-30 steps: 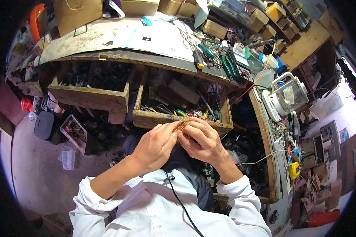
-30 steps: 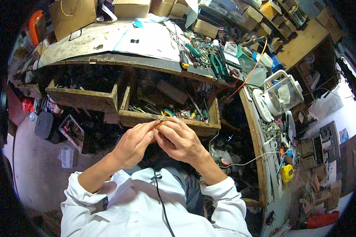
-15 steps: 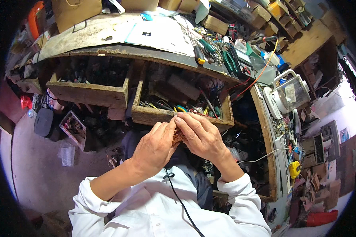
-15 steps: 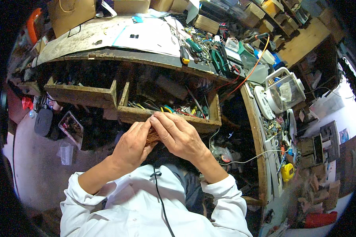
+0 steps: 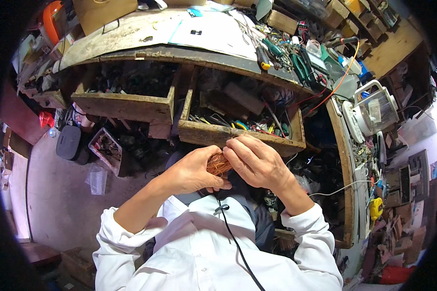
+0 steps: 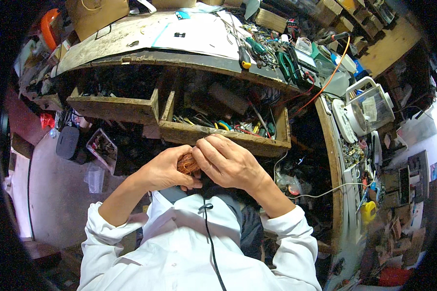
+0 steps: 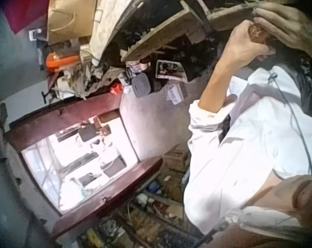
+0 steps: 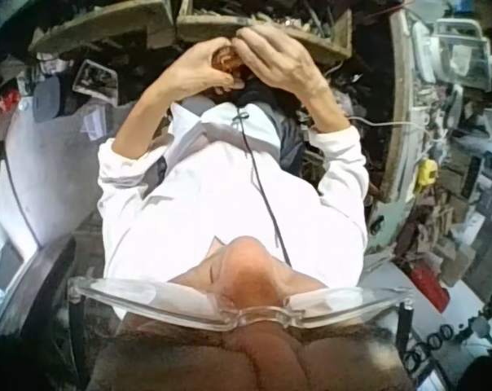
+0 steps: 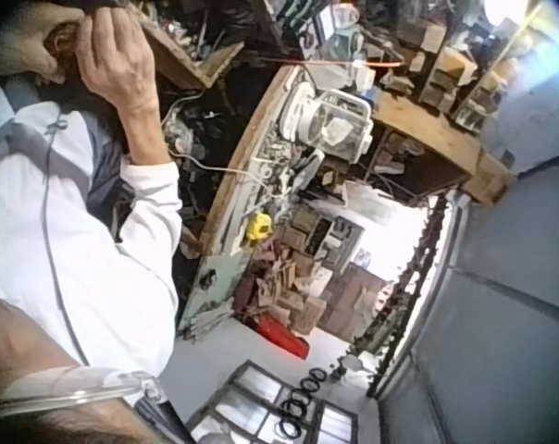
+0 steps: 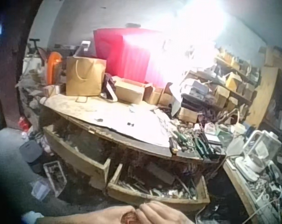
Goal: The person handles small electronic components and wires at a cluttered workbench. They strip wire insulation, twist copper strands, and use pliers to cut and manipulate components. The person also opens a drawer to retrieve additional parts and continues assembling or repairing the device.
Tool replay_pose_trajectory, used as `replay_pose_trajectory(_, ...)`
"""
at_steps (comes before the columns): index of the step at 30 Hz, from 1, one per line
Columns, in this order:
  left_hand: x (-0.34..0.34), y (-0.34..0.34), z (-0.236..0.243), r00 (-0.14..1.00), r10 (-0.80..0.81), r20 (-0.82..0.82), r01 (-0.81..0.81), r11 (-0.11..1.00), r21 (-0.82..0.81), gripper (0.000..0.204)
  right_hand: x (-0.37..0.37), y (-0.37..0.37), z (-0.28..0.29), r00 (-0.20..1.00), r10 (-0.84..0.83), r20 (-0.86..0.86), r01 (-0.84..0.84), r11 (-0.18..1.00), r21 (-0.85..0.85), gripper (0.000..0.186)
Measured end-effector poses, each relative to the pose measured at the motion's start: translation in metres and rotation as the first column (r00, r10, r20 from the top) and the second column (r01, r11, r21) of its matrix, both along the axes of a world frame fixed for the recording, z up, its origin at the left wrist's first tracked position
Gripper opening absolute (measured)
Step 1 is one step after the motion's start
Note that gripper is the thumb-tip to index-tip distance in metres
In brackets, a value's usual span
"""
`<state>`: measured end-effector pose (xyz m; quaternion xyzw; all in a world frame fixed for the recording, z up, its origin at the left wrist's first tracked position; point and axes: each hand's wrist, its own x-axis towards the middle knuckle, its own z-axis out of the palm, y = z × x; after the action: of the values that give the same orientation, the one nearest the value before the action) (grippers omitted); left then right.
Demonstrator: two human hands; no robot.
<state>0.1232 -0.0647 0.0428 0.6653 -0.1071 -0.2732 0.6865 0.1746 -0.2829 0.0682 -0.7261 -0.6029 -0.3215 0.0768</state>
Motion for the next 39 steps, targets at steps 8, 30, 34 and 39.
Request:
replay_pose_trajectory(8, 0.006, 0.007, 0.001, 0.995, -0.075, -0.067, 0.076, 0.997, 0.014, 0.047, 0.004, 0.006, -0.001, 0.997, 0.061, -0.049, -0.066, 0.99, -0.124, 0.036)
replay_pose_trajectory(30, 0.012, 0.032, -0.006, 0.881, 0.351, -0.318, -0.467, 0.75, -0.468, 0.029, -0.036, 0.043, -0.082, -0.652, 0.335, -0.68, 0.026, 0.907, 0.421, 0.077)
replay_pose_trajectory(34, 0.017, 0.033, -0.003, 0.834, 0.424, -0.352, -0.551, 0.646, -0.528, 0.029, -0.043, 0.053, -0.09, -0.603, 0.263, -0.753, 0.005, 0.945, 0.327, 0.058)
replay_pose_trajectory(39, 0.019, 0.03, 0.002, 0.807, 0.478, -0.348, -0.588, 0.588, -0.556, 0.028, -0.057, 0.067, -0.094, -0.632, 0.358, -0.688, -0.009, 0.884, 0.468, 0.048)
